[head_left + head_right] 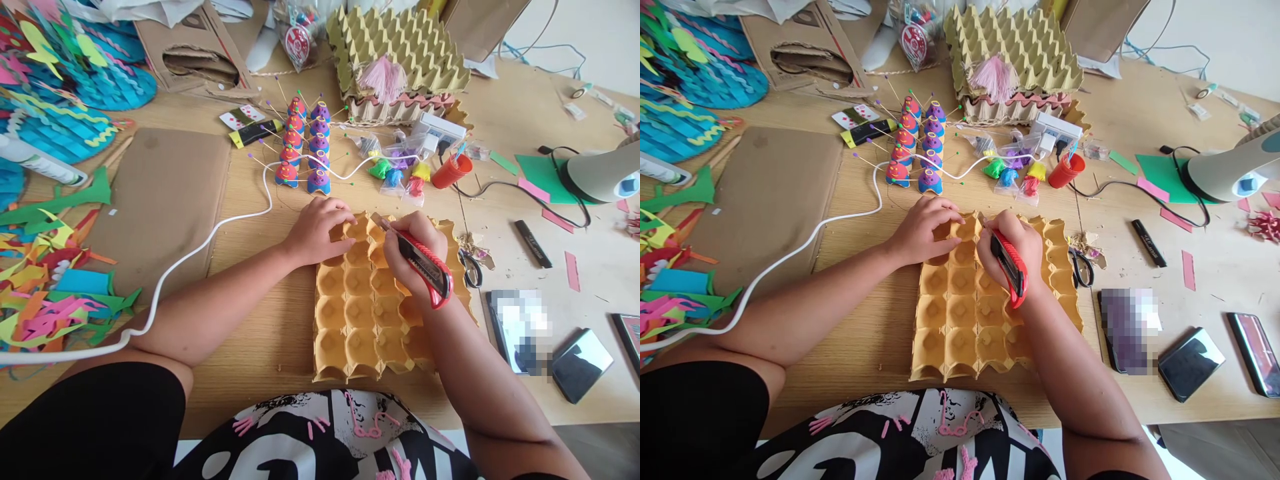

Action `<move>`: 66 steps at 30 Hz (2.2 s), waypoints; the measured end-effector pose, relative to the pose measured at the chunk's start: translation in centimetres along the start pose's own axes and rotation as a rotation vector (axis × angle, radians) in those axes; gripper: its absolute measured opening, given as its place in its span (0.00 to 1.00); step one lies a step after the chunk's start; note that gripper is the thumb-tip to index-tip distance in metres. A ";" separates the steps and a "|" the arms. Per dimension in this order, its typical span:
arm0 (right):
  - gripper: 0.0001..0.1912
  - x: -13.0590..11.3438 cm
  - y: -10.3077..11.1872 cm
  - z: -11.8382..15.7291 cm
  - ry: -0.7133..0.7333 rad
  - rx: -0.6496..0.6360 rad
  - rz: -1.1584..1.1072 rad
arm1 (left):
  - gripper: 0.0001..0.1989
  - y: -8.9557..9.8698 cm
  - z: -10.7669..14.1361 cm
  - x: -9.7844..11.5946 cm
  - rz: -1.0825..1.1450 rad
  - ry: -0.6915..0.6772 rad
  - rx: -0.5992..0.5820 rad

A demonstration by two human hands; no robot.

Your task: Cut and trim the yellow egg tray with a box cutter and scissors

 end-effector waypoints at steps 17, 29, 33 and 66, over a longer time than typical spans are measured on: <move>0.05 0.4 -1.5 0.1 0.199 -0.082 0.188 | 0.17 -0.1 0.0 -0.1 -0.019 -0.002 -0.002; 0.04 0.1 -1.4 0.1 0.175 -0.127 0.244 | 0.18 0.0 0.1 0.0 -0.014 -0.005 0.006; 0.05 0.5 -1.3 0.3 0.152 -0.095 0.221 | 0.19 0.0 0.1 0.0 -0.007 -0.014 0.014; 0.05 0.1 0.0 -0.1 -0.002 -0.021 0.016 | 0.18 -0.1 0.1 -0.1 -0.015 -0.005 0.016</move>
Point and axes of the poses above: each hand's wrist, its own z-axis away from the middle knuckle, its own y-axis out of the back of the hand, x = y × z, the point moved 6 cm from there along -z, towards the middle knuckle, and after that the axes turned 11 degrees about y, right-handed, at the moved point
